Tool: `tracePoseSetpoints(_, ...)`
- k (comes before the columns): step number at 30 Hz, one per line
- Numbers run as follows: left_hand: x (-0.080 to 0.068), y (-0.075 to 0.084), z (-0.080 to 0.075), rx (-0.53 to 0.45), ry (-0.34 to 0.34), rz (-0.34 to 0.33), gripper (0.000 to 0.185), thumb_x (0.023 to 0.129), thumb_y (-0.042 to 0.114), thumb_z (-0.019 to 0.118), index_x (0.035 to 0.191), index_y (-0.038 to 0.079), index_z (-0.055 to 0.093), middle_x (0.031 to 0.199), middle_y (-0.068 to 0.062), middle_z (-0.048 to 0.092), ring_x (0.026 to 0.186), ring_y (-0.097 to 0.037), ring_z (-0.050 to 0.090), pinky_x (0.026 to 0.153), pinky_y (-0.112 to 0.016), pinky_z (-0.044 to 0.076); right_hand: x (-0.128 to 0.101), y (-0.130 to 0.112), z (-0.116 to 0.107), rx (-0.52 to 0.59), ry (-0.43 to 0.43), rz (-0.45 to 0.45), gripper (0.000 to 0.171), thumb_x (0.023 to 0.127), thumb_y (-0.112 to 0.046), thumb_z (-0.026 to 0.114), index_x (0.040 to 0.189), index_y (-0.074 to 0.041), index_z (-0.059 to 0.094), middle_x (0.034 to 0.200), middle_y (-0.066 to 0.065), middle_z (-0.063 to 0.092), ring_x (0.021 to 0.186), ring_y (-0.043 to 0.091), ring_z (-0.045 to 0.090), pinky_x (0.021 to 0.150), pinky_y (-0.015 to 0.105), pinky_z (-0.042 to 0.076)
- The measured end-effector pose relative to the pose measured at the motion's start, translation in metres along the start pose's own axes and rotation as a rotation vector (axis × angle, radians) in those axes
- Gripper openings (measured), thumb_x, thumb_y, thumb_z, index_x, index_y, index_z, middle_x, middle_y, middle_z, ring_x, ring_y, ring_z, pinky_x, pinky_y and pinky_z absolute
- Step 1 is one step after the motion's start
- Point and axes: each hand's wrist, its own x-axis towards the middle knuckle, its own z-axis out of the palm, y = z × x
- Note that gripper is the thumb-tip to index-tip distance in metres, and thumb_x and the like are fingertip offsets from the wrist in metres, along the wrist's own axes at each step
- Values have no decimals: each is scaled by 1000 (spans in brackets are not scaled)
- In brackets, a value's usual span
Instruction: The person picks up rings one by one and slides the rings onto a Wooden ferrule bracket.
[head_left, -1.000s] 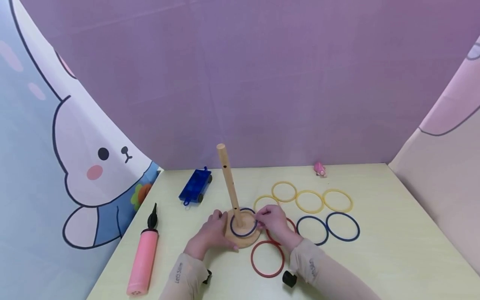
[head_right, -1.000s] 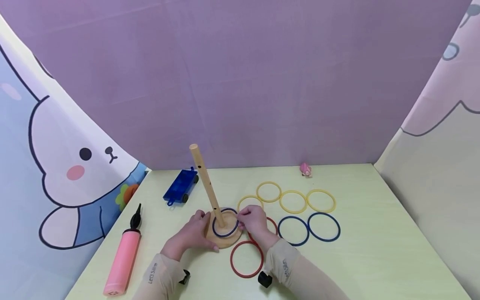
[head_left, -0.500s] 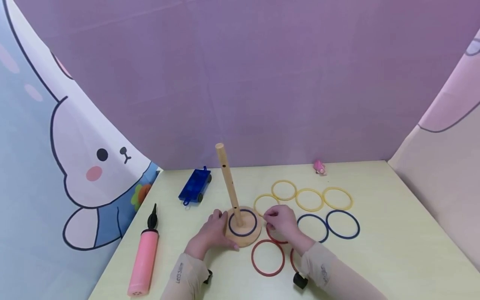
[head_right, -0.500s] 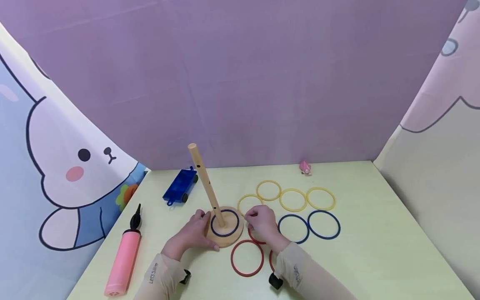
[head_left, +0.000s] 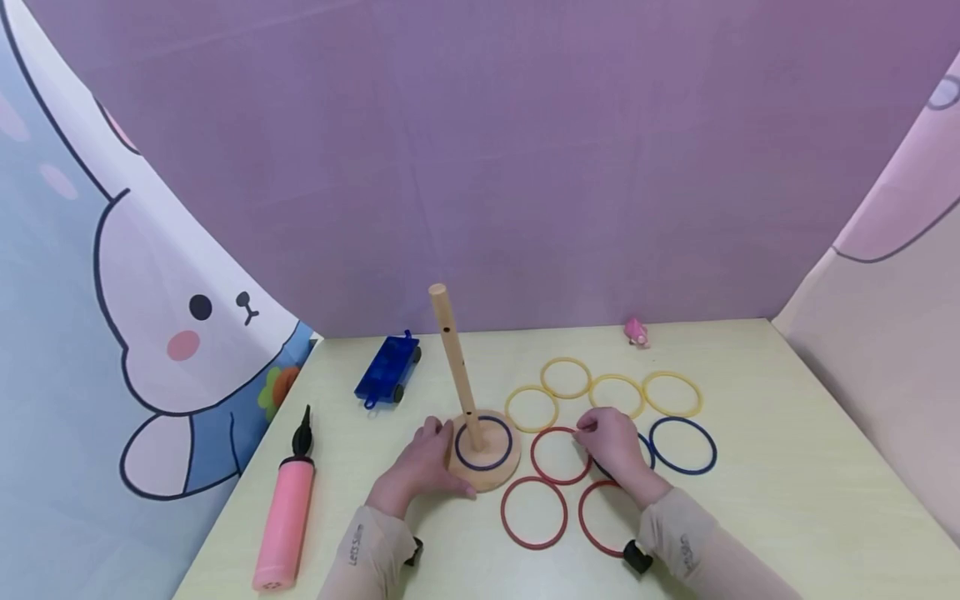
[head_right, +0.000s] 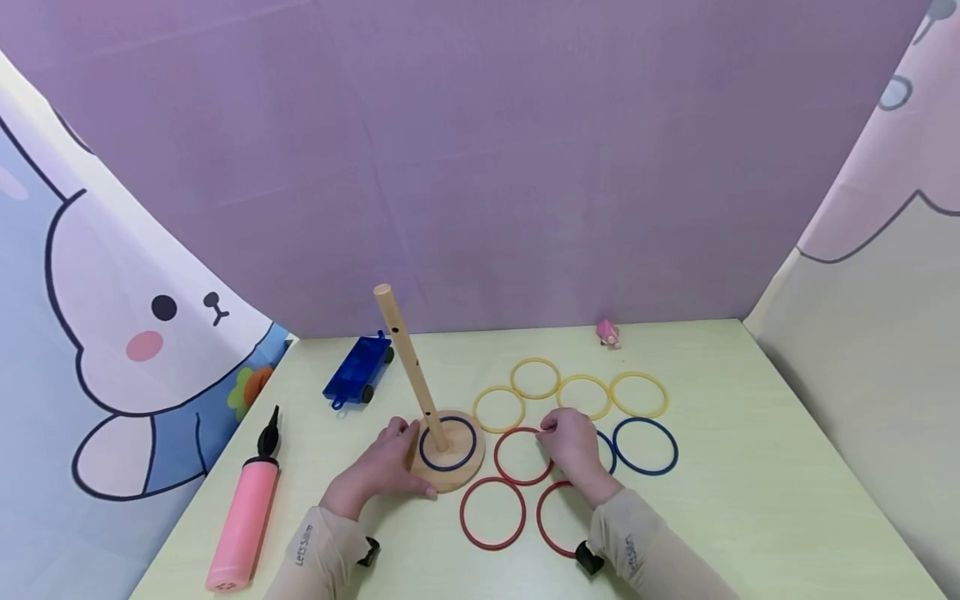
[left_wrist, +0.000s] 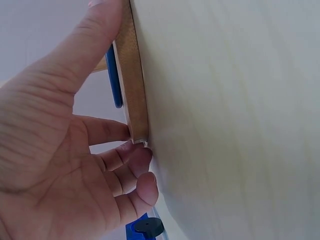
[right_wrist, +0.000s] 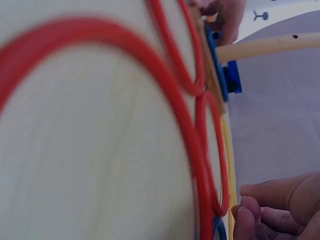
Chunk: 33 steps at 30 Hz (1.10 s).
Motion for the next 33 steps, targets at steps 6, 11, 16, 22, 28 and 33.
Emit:
tracePoseSetpoints(6,1,-1,0,5,-7,-5,126,53,56,91,150,-1,32,132,-15,40,119,-30,42,101,-50,42,3,6,0,-106,-29,-20,6,77,-5,78,79,-7,72,70,0,64,63,15,56,61,33,48)
tracePoseSetpoints(11,2,-1,0,-15,-4,4,126,53,55,91,150,-1,33,131,-15,40,118,-30,43,100,-51,42,4,4,-1,-156,-26,-36,8,76,-3,77,74,-8,71,69,0,64,66,18,56,65,37,48)
tracePoseSetpoints(16,2,0,0,-20,0,6,126,53,55,91,150,0,33,131,-15,40,119,-30,42,100,-51,42,6,5,-6,-109,-57,-27,8,77,-6,76,72,-10,72,69,-2,65,67,17,57,64,35,47)
tracePoseSetpoints(22,2,-1,0,-6,-3,-5,126,52,56,91,150,1,33,132,-15,40,120,-30,42,101,-51,41,4,1,-13,25,-112,62,5,82,-10,75,77,-10,75,70,-2,66,64,14,58,59,29,48)
tracePoseSetpoints(28,1,-1,0,-15,-7,-8,126,53,56,91,150,1,33,132,-16,40,120,-31,42,101,-51,41,-2,-13,-20,196,-151,106,5,83,-10,76,83,-5,76,69,3,66,61,16,61,57,29,52)
tracePoseSetpoints(33,1,-3,0,-7,-5,5,127,52,56,91,149,-1,33,131,-16,40,119,-31,42,100,-51,42,-5,-24,-25,334,-197,104,7,84,-8,75,87,-1,74,76,8,67,64,17,62,61,31,56)
